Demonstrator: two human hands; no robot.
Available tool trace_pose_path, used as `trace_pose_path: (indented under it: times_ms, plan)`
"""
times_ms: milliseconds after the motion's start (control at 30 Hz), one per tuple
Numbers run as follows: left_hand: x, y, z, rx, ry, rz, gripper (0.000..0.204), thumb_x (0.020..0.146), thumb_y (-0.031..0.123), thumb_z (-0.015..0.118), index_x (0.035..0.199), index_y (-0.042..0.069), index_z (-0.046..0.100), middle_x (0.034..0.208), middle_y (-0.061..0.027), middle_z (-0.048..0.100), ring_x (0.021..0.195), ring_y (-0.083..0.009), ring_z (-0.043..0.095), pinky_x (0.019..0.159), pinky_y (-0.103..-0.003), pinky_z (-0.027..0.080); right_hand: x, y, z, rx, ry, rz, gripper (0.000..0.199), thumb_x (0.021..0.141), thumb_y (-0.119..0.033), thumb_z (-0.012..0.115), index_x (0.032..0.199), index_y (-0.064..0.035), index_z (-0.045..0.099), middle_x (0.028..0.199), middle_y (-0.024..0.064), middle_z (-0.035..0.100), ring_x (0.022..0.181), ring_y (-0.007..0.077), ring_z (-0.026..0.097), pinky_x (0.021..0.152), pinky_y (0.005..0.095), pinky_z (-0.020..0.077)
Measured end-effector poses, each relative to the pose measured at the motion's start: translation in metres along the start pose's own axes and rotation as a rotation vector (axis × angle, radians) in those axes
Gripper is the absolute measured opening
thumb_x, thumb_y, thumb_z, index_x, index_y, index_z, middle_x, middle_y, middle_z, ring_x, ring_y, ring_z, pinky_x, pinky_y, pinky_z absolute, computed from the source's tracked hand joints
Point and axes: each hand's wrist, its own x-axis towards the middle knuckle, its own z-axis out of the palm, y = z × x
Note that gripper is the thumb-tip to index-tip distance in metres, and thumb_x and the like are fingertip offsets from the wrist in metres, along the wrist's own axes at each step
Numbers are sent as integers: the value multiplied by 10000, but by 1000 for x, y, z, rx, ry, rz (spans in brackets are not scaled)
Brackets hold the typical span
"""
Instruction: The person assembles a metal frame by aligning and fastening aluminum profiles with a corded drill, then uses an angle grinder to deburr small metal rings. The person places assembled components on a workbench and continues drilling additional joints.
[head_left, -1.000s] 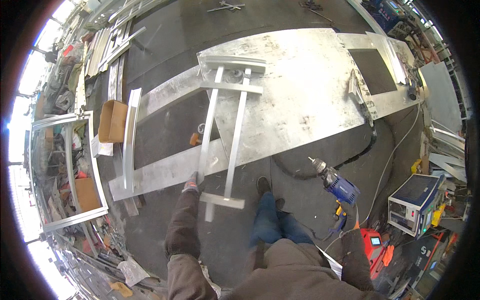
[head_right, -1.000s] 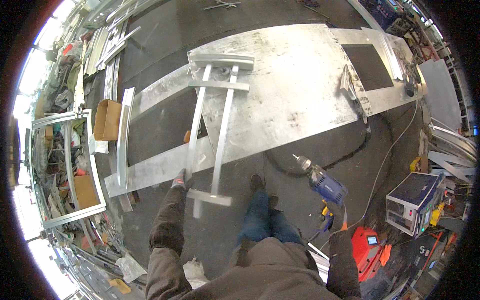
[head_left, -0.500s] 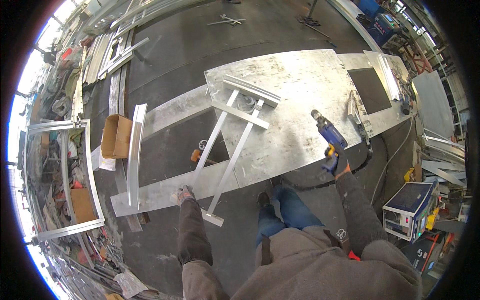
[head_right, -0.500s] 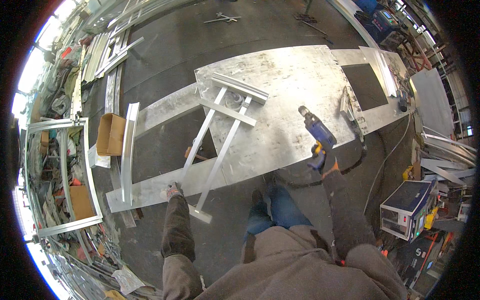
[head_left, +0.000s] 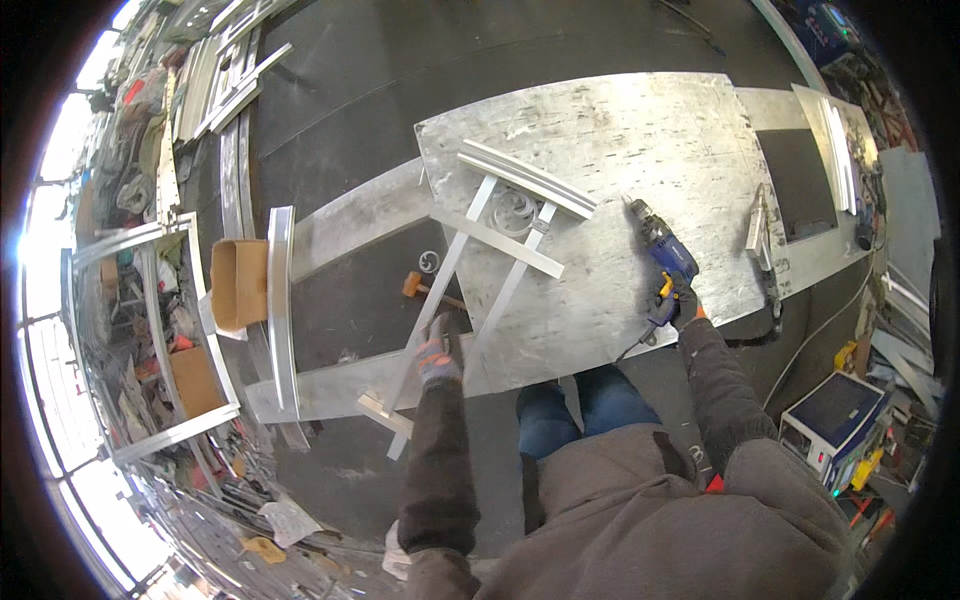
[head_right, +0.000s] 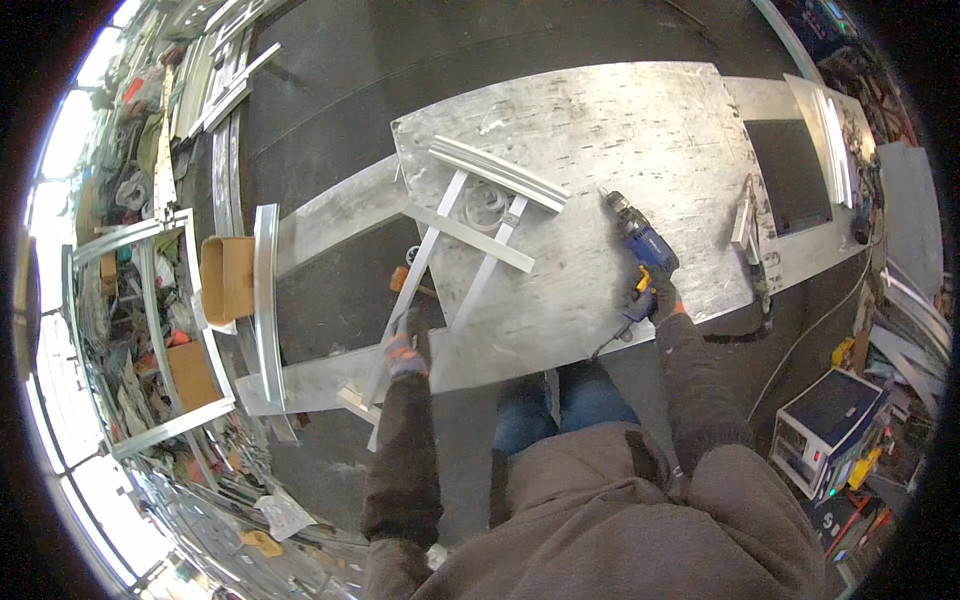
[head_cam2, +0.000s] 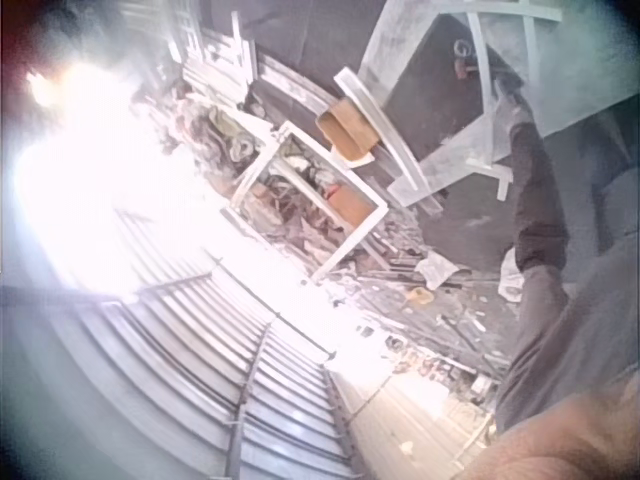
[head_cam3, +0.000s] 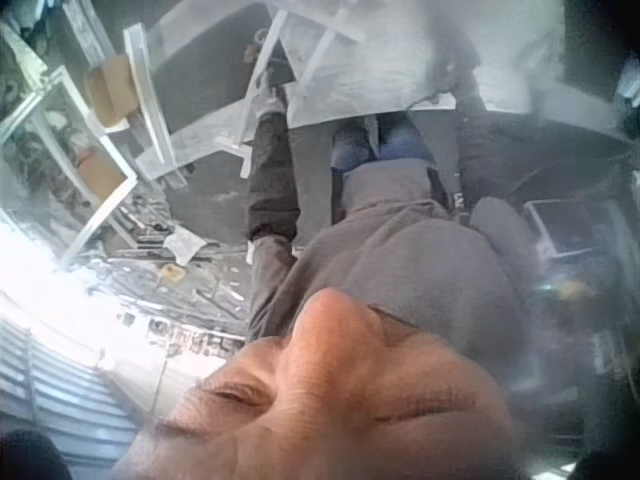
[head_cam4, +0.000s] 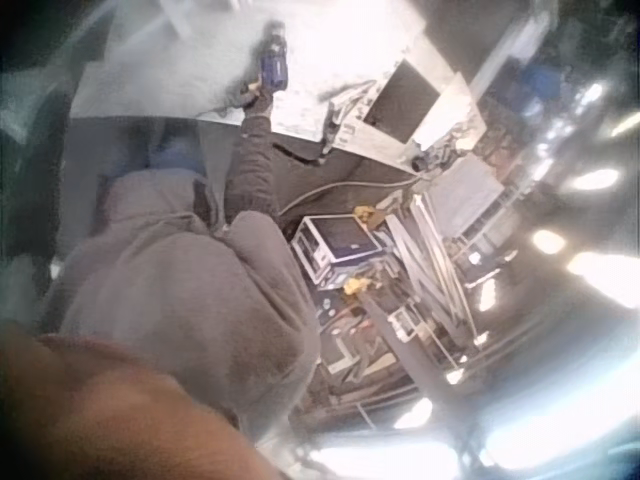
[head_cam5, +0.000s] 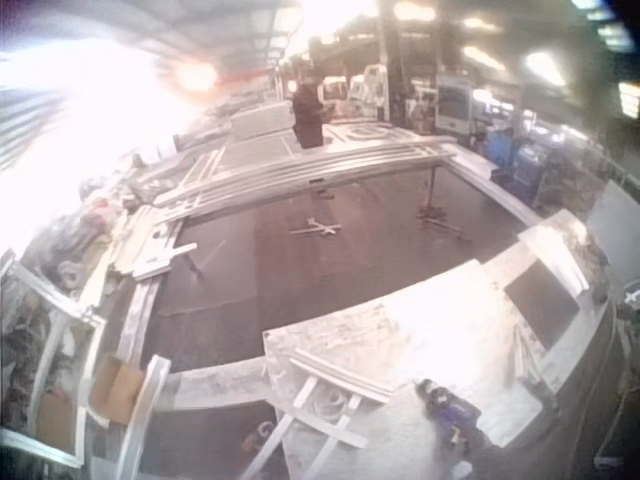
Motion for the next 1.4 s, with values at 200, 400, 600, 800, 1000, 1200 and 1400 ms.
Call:
trace_pose_path:
  times_ms: [200,400,600,800,1000,1200,1400]
  plan:
    - [116,109,32,-51,-18,349,330,932,186,619,1259,201,661,1311,-143,617,1163,-334,613,980,-429,499,-24,-43,13,-1186,428,234,549,850,-497,715,998,29,660,838,188,705,817,269,716,676,363,556]
    - [195,151,41,257,-274,493,340,934,317,632,1263,231,651,1287,-124,633,1174,-318,613,981,-421,508,-32,-15,132,-1045,17,-295,246,936,-262,645,991,-27,692,837,121,714,721,241,686,668,354,537]
    - [221,149,45,350,-465,430,340,965,356,591,1279,233,630,1224,-103,669,1138,-307,634,969,-413,512,53,35,254,-802,-44,-89,401,916,-435,667,1050,-61,722,879,114,724,780,210,671,731,363,537]
    - [234,133,19,-293,-300,97,209,940,172,637,1142,183,690,874,-147,721,789,-214,688,733,-352,517,81,54,267,-971,-14,-156,340,951,-385,602,1035,-80,727,837,101,710,743,204,649,703,350,518]
    - [215,144,17,-81,-286,345,228,951,229,602,1145,148,692,1069,-159,710,958,-301,691,829,-395,529,79,52,267,-981,-11,-106,322,935,-413,589,1060,-155,737,907,124,727,814,295,685,784,403,536]
    - [201,181,43,558,-516,392,296,918,183,629,1212,164,658,1280,-100,619,1207,-314,591,977,-442,512,79,55,265,-945,2,-49,298,923,-343,620,1054,-96,724,938,152,732,865,327,701,782,413,547]
    - [205,187,51,657,-526,453,321,905,236,634,1222,188,663,1278,-82,623,1197,-276,603,979,-403,500,91,76,256,-970,88,-146,372,910,-378,667,1091,-56,713,976,181,732,905,310,707,812,405,550]
